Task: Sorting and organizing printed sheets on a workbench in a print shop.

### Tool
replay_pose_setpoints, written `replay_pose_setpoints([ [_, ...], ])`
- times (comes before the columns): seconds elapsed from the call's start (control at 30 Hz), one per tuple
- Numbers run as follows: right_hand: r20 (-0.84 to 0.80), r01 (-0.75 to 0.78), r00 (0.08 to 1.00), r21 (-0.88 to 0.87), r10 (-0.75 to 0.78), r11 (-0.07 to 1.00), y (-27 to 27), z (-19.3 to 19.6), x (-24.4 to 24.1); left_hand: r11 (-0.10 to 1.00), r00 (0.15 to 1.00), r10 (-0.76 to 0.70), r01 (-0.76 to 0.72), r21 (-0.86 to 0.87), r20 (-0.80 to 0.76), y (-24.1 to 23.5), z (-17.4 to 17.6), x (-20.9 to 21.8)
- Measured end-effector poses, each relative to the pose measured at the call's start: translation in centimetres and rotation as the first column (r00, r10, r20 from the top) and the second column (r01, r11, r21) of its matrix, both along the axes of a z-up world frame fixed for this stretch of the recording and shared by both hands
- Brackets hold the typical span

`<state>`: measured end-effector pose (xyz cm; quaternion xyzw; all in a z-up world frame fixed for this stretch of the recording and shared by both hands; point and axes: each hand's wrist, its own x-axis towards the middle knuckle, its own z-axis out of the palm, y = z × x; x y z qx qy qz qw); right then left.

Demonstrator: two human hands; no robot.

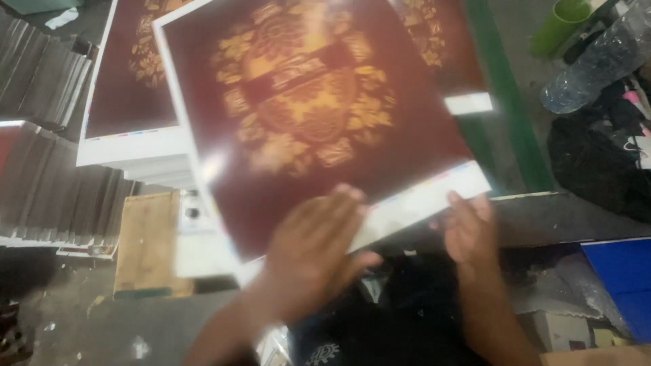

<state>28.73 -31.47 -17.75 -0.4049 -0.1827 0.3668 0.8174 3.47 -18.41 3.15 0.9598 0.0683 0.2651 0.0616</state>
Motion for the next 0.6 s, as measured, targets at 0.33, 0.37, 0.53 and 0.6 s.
replay_pose_setpoints([
  [0.33,-0.002,0.225,0.974,-0.116,-0.227,0.967,-9.9,-5.8,4.9,0.833,0.867,0.498,-0.478,0.277,-0.002,13.5,-5.3,-4.2],
  [0.37,-0.001,0.224,0.974,-0.116,-0.226,0.968,-10.7,-6.5,5.1,0.833,0.867,0.499,-0.479,0.276,-0.001,13.9,-5.7,-4.1],
  [0.53,0.096,0.343,0.939,-0.291,-0.329,0.893,-15.7,-11.9,6.7,0.795,0.831,0.554,-0.512,0.326,-0.044,15.1,-7.6,-4.9],
  [0.6,0.082,0.315,0.949,-0.256,-0.304,0.914,-15.5,-9.9,6.1,0.797,0.862,0.505,-0.481,0.366,0.032,14.5,-5.4,-4.8],
])
